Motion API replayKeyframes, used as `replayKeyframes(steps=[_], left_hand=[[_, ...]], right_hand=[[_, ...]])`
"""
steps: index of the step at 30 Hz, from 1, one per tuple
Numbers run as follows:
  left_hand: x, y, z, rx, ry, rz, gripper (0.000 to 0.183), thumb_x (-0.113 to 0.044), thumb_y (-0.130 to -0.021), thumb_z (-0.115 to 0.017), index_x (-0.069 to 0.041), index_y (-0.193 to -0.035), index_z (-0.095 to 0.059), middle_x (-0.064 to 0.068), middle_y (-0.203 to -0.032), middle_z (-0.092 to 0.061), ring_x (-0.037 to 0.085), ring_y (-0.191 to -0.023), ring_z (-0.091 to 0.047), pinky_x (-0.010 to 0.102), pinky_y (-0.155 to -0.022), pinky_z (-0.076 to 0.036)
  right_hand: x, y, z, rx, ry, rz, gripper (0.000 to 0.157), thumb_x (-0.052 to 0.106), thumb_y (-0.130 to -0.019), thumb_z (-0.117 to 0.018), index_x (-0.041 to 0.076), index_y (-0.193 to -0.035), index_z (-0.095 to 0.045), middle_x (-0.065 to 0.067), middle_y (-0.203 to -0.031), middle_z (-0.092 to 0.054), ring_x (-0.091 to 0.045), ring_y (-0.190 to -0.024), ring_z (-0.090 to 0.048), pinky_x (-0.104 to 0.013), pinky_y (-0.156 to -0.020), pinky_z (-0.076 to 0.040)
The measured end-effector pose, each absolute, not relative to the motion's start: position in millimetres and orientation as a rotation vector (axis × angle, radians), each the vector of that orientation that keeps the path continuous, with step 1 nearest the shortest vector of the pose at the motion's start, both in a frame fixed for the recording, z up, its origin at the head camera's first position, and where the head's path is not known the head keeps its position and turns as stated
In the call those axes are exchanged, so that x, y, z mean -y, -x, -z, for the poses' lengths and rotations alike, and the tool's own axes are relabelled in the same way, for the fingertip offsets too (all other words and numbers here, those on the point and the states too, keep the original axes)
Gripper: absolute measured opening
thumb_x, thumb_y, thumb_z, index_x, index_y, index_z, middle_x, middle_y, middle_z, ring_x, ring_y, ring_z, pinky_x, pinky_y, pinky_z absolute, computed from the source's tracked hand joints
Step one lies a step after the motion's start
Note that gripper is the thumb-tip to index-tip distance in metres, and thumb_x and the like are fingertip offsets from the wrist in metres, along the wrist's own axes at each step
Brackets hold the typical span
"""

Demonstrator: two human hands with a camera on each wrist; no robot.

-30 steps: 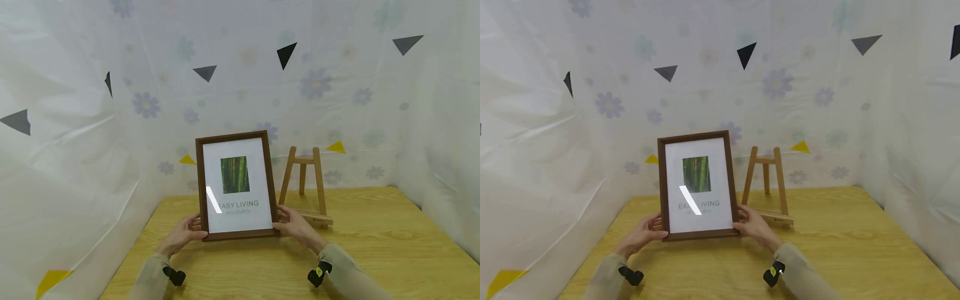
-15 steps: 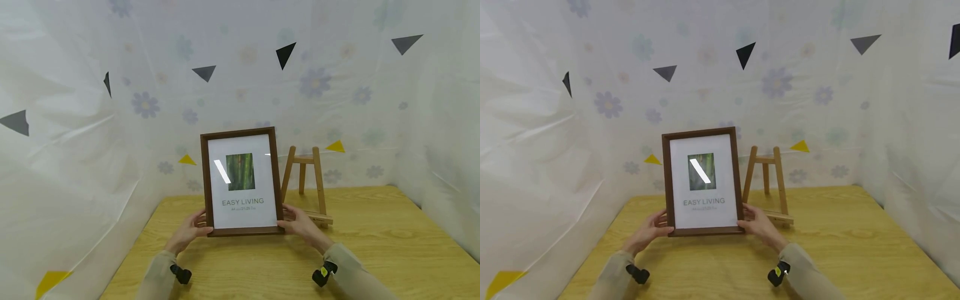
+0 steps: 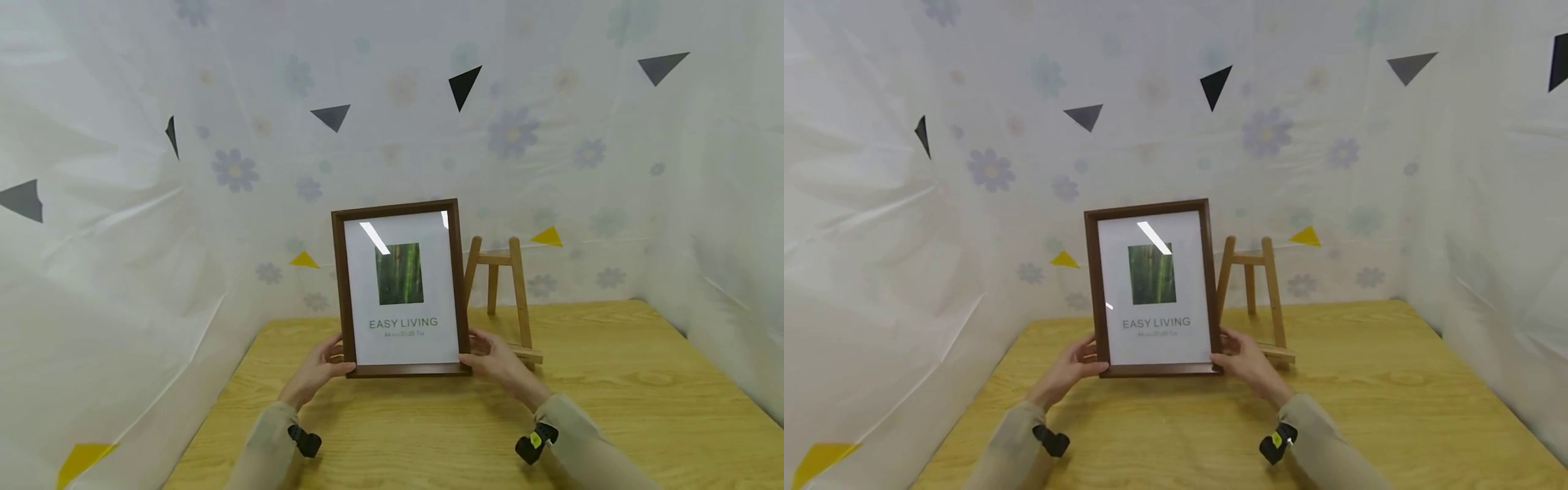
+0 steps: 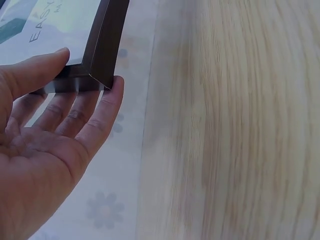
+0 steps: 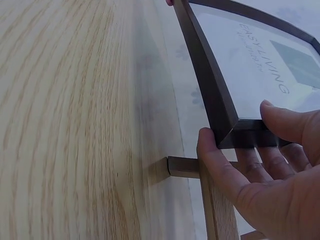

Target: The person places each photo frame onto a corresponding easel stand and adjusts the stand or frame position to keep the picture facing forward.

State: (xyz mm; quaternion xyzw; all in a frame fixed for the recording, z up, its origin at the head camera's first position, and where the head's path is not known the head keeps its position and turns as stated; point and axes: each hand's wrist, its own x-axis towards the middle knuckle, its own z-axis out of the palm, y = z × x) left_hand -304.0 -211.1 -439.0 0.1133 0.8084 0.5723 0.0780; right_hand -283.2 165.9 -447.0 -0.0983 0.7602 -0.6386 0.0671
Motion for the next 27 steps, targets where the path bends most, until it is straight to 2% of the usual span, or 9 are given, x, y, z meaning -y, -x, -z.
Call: replayKeyframes(steps=[13, 27], left_hand=[[197, 310, 440, -2.397, -0.333, -1.760, 0.079, -0.013, -0.087, -0.073, -0.013, -0.155, -0.031, 0.021, -0.147, -0.044, 0.043, -0.133, -0.044, 0.052, -0.100, -0.047], [178, 319, 438, -2.403, -0.349, -1.759, 0.080, -0.013, -0.088, -0.073, -0.014, -0.155, -0.029, 0.021, -0.145, -0.047, 0.040, -0.132, -0.046, 0.056, -0.103, -0.043]], right_hand=[[-176, 285, 448, -2.315, 0.246, 1.920, 0.077, 0.013, -0.093, -0.066, -0.002, -0.154, -0.021, -0.031, -0.150, -0.035, -0.048, -0.137, -0.036, -0.044, -0.094, -0.053], [-193, 282, 443, -2.334, 0.236, 1.923, 0.079, 0.014, -0.095, -0.064, 0.000, -0.156, -0.016, -0.032, -0.152, -0.031, -0.048, -0.138, -0.034, -0.047, -0.097, -0.051]])
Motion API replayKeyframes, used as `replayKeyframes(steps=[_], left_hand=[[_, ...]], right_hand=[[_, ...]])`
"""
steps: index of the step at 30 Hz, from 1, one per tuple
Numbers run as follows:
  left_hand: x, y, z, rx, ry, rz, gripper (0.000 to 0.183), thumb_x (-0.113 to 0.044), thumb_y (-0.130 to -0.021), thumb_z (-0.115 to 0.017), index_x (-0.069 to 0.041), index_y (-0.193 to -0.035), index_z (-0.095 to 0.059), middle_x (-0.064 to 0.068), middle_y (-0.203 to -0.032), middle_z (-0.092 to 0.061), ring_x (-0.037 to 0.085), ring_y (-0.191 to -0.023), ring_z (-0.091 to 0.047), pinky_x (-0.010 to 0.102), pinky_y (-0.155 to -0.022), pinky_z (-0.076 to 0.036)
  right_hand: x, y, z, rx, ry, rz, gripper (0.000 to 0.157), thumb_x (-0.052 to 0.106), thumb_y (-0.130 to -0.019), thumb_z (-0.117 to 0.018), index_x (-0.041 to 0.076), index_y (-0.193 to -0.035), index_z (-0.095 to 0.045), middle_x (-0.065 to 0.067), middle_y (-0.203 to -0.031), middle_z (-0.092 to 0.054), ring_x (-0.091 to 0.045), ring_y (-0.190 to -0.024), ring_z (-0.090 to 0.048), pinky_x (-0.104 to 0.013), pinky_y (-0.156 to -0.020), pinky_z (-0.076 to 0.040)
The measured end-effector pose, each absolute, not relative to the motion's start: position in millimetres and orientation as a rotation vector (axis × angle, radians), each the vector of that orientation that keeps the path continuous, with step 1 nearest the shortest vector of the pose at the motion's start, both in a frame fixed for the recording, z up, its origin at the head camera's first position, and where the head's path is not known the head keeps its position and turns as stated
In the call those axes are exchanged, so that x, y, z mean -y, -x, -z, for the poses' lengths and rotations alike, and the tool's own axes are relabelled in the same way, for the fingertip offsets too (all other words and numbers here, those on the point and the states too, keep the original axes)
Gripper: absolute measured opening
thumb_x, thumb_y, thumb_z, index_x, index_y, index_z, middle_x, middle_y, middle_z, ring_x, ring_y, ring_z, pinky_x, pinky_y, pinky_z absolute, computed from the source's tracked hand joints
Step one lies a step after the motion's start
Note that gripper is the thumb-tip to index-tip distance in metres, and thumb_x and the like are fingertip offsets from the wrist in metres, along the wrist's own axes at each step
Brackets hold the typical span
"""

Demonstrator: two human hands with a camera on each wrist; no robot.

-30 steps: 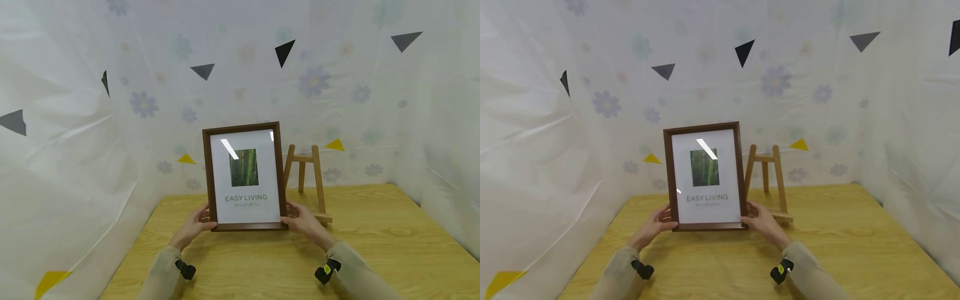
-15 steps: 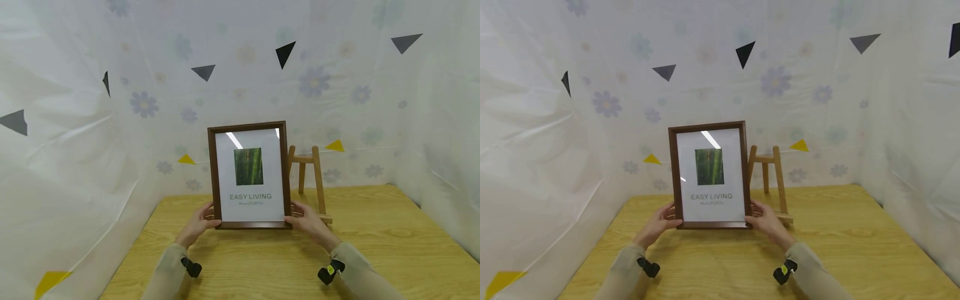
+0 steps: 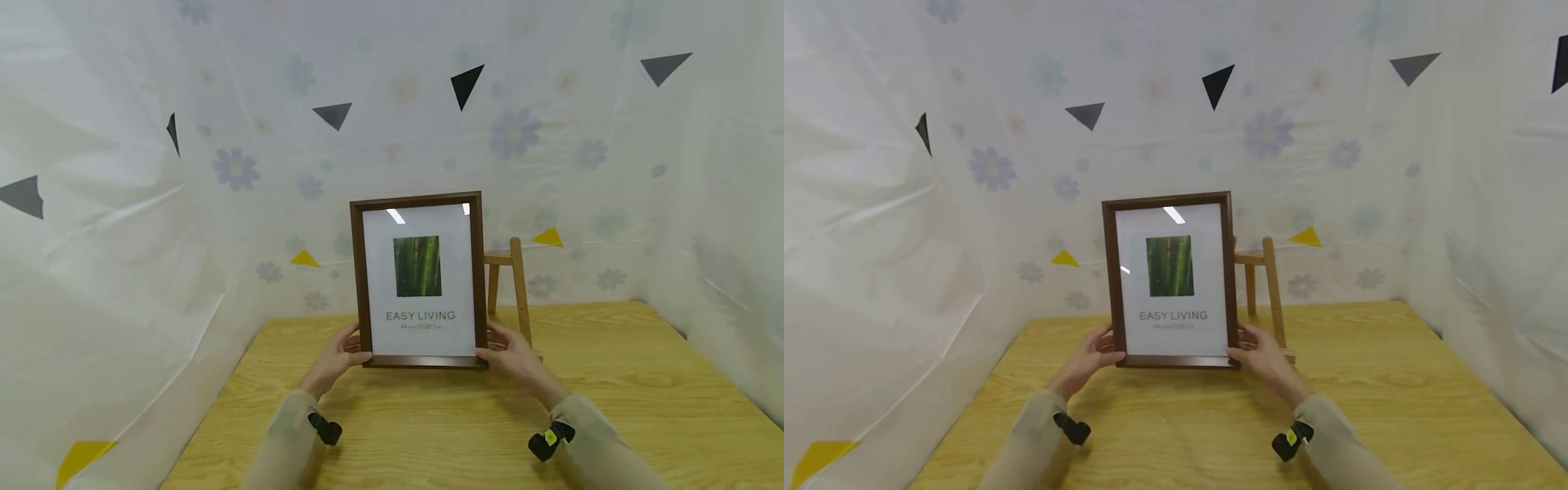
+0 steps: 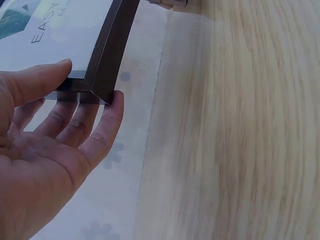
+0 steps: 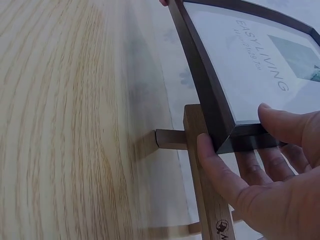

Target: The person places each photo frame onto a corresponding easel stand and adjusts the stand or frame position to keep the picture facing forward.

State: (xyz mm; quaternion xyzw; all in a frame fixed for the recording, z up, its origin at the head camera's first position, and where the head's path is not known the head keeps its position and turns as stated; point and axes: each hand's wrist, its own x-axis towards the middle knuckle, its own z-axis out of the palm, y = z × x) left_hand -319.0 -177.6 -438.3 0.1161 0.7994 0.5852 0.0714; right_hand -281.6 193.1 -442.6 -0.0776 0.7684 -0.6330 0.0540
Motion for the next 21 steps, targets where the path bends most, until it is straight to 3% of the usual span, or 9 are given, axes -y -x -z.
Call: replayKeyframes(steps=[7, 15, 21], left_hand=[[167, 321, 442, -2.397, -0.357, -1.762, 0.082, -0.015, -0.088, -0.073, -0.011, -0.156, -0.027, 0.024, -0.145, -0.046, 0.041, -0.131, -0.045, 0.056, -0.104, -0.042], [151, 324, 445, -2.374, -0.397, -1.789, 0.078, -0.016, -0.090, -0.070, -0.014, -0.156, -0.027, 0.020, -0.146, -0.046, 0.040, -0.133, -0.044, 0.057, -0.106, -0.041], [140, 324, 440, -2.383, -0.412, -1.773, 0.079, -0.016, -0.091, -0.069, -0.015, -0.157, -0.025, 0.019, -0.149, -0.043, 0.040, -0.135, -0.041, 0.058, -0.107, -0.039]], right_hand=[[-203, 279, 443, -2.337, 0.246, 1.924, 0.079, 0.013, -0.096, -0.063, 0.001, -0.156, -0.014, -0.031, -0.153, -0.029, -0.048, -0.140, -0.031, -0.048, -0.099, -0.050], [-217, 276, 438, -2.402, 0.285, 1.887, 0.078, 0.015, -0.096, -0.064, -0.002, -0.155, -0.017, -0.033, -0.150, -0.034, -0.049, -0.136, -0.037, -0.045, -0.092, -0.054], [-228, 273, 435, -2.403, 0.270, 1.867, 0.082, 0.017, -0.096, -0.064, -0.004, -0.156, -0.011, -0.035, -0.152, -0.028, -0.051, -0.137, -0.033, -0.044, -0.092, -0.054]])
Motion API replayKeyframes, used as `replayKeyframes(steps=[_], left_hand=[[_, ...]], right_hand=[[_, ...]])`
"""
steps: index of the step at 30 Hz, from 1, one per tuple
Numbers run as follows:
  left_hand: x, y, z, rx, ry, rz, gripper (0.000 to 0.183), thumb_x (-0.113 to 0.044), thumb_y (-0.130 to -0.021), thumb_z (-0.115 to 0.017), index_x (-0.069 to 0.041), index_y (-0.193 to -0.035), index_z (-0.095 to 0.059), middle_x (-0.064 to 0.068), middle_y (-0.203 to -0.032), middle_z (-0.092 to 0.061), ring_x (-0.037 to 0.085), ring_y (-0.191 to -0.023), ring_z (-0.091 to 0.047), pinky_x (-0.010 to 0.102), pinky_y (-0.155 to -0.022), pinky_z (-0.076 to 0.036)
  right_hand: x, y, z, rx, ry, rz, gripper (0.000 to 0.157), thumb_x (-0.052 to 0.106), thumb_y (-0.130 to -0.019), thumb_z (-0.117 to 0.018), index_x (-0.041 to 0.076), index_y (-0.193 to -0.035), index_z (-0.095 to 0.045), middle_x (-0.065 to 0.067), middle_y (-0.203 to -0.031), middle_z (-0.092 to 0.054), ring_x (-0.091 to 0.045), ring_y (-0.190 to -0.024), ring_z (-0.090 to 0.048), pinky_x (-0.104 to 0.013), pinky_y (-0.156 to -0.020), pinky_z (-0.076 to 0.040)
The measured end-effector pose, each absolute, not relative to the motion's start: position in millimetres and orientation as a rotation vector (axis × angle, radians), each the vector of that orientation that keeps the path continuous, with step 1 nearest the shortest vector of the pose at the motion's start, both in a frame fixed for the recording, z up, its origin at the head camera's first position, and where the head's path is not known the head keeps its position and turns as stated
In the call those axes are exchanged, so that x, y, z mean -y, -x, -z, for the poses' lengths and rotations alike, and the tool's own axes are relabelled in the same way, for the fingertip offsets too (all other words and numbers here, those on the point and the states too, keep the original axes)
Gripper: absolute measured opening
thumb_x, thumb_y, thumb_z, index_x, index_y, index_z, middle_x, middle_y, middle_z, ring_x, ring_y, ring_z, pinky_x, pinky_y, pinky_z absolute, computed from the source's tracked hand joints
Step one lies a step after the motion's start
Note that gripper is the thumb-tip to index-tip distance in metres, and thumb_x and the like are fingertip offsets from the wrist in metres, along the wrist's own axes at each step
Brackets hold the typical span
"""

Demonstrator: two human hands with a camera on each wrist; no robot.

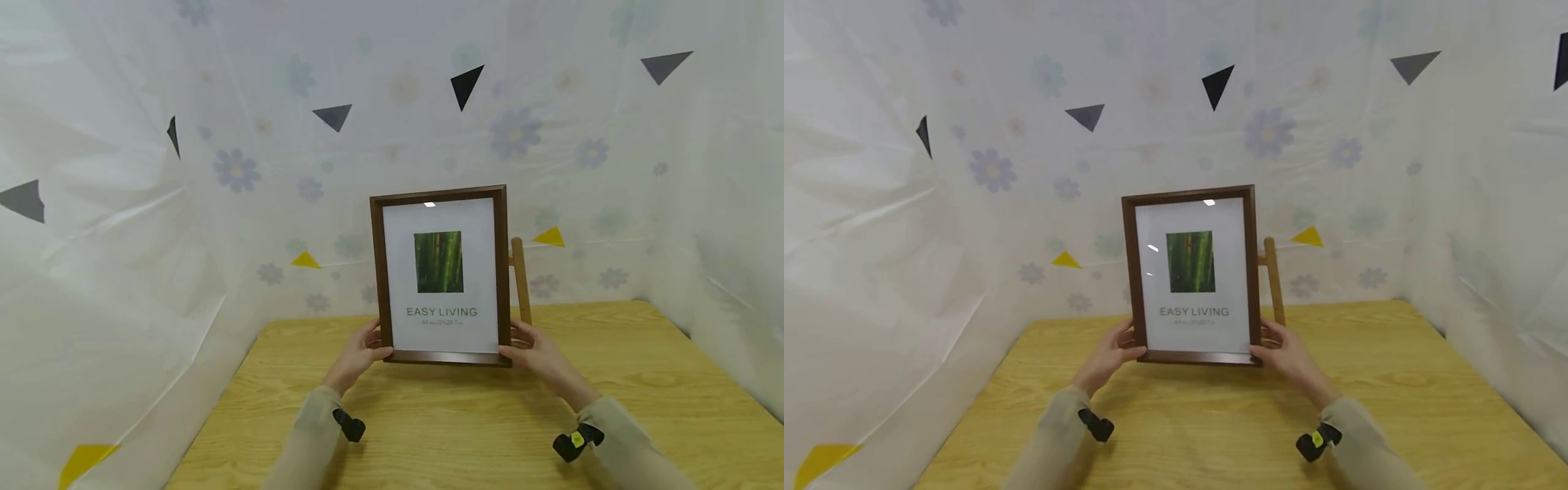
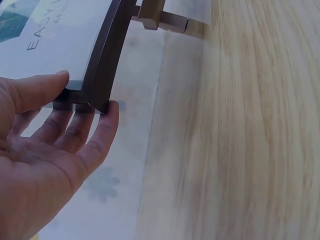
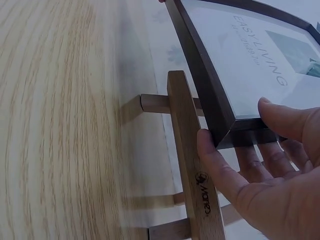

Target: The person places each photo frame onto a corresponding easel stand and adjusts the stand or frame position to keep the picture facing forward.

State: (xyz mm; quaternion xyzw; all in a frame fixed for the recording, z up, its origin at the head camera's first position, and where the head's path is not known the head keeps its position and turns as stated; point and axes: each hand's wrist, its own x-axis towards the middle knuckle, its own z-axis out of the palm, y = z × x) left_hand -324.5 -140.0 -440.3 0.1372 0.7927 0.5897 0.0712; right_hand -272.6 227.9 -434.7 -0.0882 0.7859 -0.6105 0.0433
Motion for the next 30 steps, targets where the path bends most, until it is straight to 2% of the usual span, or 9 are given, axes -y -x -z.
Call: replayKeyframes(steps=[6, 11, 17, 23, 30], left_hand=[[129, 326, 437, -2.404, -0.437, -1.755, 0.078, -0.017, -0.092, -0.069, -0.015, -0.157, -0.025, 0.018, -0.150, -0.042, 0.039, -0.134, -0.043, 0.057, -0.105, -0.041], [123, 329, 437, -2.420, -0.451, -1.748, 0.078, -0.016, -0.091, -0.070, -0.016, -0.156, -0.027, 0.018, -0.147, -0.046, 0.037, -0.131, -0.047, 0.055, -0.103, -0.044], [114, 329, 433, -2.423, -0.433, -1.746, 0.076, -0.016, -0.093, -0.067, -0.018, -0.157, -0.026, 0.016, -0.149, -0.044, 0.037, -0.134, -0.044, 0.057, -0.106, -0.040], [100, 335, 432, -2.457, -0.410, -1.719, 0.073, -0.014, -0.093, -0.066, -0.015, -0.156, -0.027, 0.016, -0.150, -0.043, 0.038, -0.134, -0.044, 0.057, -0.105, -0.042], [81, 340, 438, -2.470, -0.456, -1.760, 0.059, -0.013, -0.095, -0.064, -0.007, -0.148, -0.039, 0.019, -0.146, -0.047, 0.037, -0.131, -0.048, 0.053, -0.104, -0.044]], right_hand=[[-241, 276, 432, -2.426, 0.293, 1.829, 0.084, 0.019, -0.097, -0.063, -0.004, -0.156, -0.006, -0.036, -0.154, -0.021, -0.053, -0.139, -0.028, -0.041, -0.092, -0.055], [-249, 277, 430, -2.475, 0.326, 1.787, 0.086, 0.022, -0.096, -0.065, -0.005, -0.155, -0.009, -0.037, -0.153, -0.022, -0.053, -0.138, -0.029, -0.043, -0.093, -0.054], [-256, 279, 430, -2.503, 0.333, 1.789, 0.085, 0.025, -0.096, -0.065, -0.003, -0.156, -0.011, -0.034, -0.153, -0.028, -0.052, -0.138, -0.031, -0.046, -0.094, -0.053], [-263, 275, 430, -2.514, 0.334, 1.812, 0.083, 0.024, -0.097, -0.063, -0.002, -0.156, -0.010, -0.034, -0.153, -0.027, -0.053, -0.138, -0.030, -0.037, -0.088, -0.056], [-276, 272, 432, -2.532, 0.356, 1.847, 0.080, 0.022, -0.098, -0.062, 0.000, -0.157, -0.011, -0.035, -0.151, -0.030, -0.053, -0.136, -0.034, -0.029, -0.081, -0.056]])
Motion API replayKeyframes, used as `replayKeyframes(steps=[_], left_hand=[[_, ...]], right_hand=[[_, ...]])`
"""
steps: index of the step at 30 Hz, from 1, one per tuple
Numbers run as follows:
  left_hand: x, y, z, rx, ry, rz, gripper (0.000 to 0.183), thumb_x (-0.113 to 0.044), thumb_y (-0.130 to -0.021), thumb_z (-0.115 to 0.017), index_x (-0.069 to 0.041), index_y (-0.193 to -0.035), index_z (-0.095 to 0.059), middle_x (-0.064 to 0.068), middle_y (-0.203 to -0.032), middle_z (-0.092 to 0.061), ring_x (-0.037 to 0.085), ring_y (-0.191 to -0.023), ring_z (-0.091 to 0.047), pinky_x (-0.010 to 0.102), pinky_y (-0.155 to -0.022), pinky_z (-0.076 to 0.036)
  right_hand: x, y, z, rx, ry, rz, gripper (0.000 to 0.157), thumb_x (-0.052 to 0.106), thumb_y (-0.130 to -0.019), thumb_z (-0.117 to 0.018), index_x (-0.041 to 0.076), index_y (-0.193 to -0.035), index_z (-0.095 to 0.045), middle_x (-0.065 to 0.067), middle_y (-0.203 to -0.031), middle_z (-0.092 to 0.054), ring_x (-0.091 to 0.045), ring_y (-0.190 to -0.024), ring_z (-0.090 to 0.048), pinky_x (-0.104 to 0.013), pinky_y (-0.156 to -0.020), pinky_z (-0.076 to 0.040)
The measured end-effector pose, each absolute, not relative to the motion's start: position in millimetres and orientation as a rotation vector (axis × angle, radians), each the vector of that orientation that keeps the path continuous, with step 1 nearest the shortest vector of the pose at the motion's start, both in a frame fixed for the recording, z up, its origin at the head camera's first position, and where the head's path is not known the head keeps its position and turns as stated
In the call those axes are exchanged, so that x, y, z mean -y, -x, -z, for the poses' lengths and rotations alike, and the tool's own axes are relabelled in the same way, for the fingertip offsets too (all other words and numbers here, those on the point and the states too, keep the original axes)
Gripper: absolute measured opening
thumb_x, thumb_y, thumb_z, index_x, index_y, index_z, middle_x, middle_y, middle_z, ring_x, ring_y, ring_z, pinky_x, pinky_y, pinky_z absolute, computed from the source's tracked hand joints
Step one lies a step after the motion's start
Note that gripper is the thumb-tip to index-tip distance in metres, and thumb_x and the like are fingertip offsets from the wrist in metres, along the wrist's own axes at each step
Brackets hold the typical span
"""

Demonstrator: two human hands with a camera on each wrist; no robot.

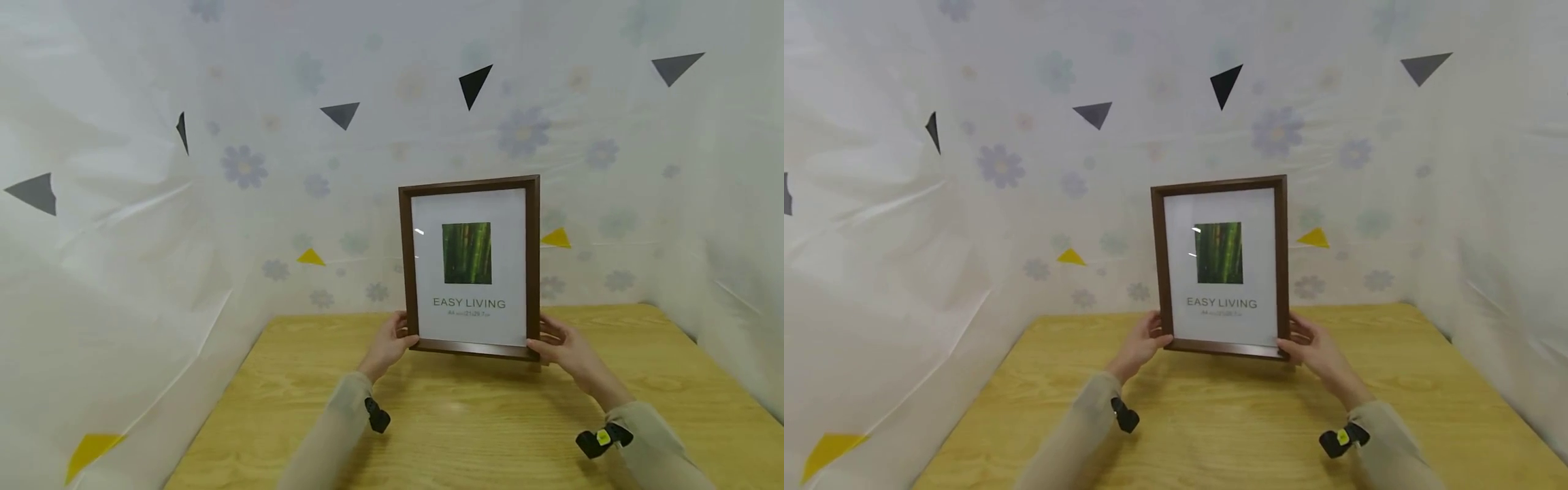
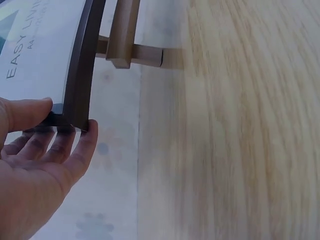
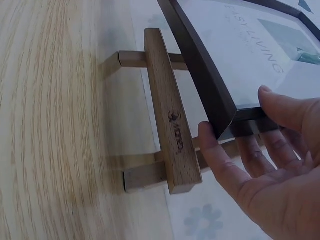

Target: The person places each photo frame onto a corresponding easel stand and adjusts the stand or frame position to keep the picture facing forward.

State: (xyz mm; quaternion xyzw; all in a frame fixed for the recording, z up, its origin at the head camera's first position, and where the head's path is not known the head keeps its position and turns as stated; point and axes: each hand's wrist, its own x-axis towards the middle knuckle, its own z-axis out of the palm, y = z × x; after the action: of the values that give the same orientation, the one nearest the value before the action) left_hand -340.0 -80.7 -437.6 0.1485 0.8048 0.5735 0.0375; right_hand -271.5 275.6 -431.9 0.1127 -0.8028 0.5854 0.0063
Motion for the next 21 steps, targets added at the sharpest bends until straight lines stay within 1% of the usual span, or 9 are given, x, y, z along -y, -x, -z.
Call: replayKeyframes(steps=[4, 10, 12, 15, 21], left_hand=[[73, 340, 441, -2.476, -0.521, -1.811, 0.056, -0.012, -0.096, -0.063, -0.011, -0.148, -0.041, 0.014, -0.142, -0.052, 0.033, -0.127, -0.052, 0.050, -0.102, -0.047], [64, 344, 442, -2.469, -0.583, -1.854, 0.057, -0.012, -0.097, -0.060, -0.016, -0.150, -0.040, 0.008, -0.139, -0.055, 0.026, -0.122, -0.055, 0.045, -0.099, -0.049], [61, 346, 441, -2.467, -0.589, -1.870, 0.056, -0.011, -0.097, -0.060, -0.016, -0.149, -0.041, 0.009, -0.136, -0.056, 0.027, -0.121, -0.056, 0.045, -0.098, -0.050], [56, 348, 440, -2.455, -0.583, -1.888, 0.057, -0.009, -0.097, -0.060, -0.016, -0.150, -0.041, 0.009, -0.136, -0.057, 0.027, -0.120, -0.056, 0.044, -0.097, -0.050], [48, 352, 443, -2.434, -0.555, -1.943, 0.056, -0.006, -0.095, -0.062, -0.016, -0.147, -0.045, 0.010, -0.133, -0.058, 0.027, -0.116, -0.058, 0.042, -0.094, -0.052]], right_hand=[[-282, 272, 433, 2.521, -0.347, -1.779, 0.080, 0.023, -0.098, -0.061, 0.000, -0.156, -0.011, -0.035, -0.150, -0.031, -0.053, -0.135, -0.035, -0.027, -0.083, -0.056], [-288, 272, 435, 2.508, -0.327, -1.770, 0.081, 0.023, -0.099, -0.061, -0.001, -0.156, -0.010, -0.035, -0.151, -0.030, -0.052, -0.135, -0.035, -0.034, -0.088, -0.056], [-290, 272, 435, 2.508, -0.322, -1.775, 0.081, 0.024, -0.099, -0.060, -0.002, -0.156, -0.009, -0.036, -0.151, -0.029, -0.052, -0.136, -0.034, -0.035, -0.090, -0.056], [-293, 272, 435, 2.508, -0.313, -1.765, 0.082, 0.024, -0.099, -0.060, -0.002, -0.156, -0.007, -0.036, -0.151, -0.029, -0.053, -0.136, -0.033, -0.033, -0.090, -0.055], [-296, 274, 439, 2.497, -0.300, -1.762, 0.082, 0.026, -0.099, -0.060, -0.002, -0.156, -0.008, -0.035, -0.152, -0.029, -0.052, -0.136, -0.033, -0.023, -0.087, -0.054]])
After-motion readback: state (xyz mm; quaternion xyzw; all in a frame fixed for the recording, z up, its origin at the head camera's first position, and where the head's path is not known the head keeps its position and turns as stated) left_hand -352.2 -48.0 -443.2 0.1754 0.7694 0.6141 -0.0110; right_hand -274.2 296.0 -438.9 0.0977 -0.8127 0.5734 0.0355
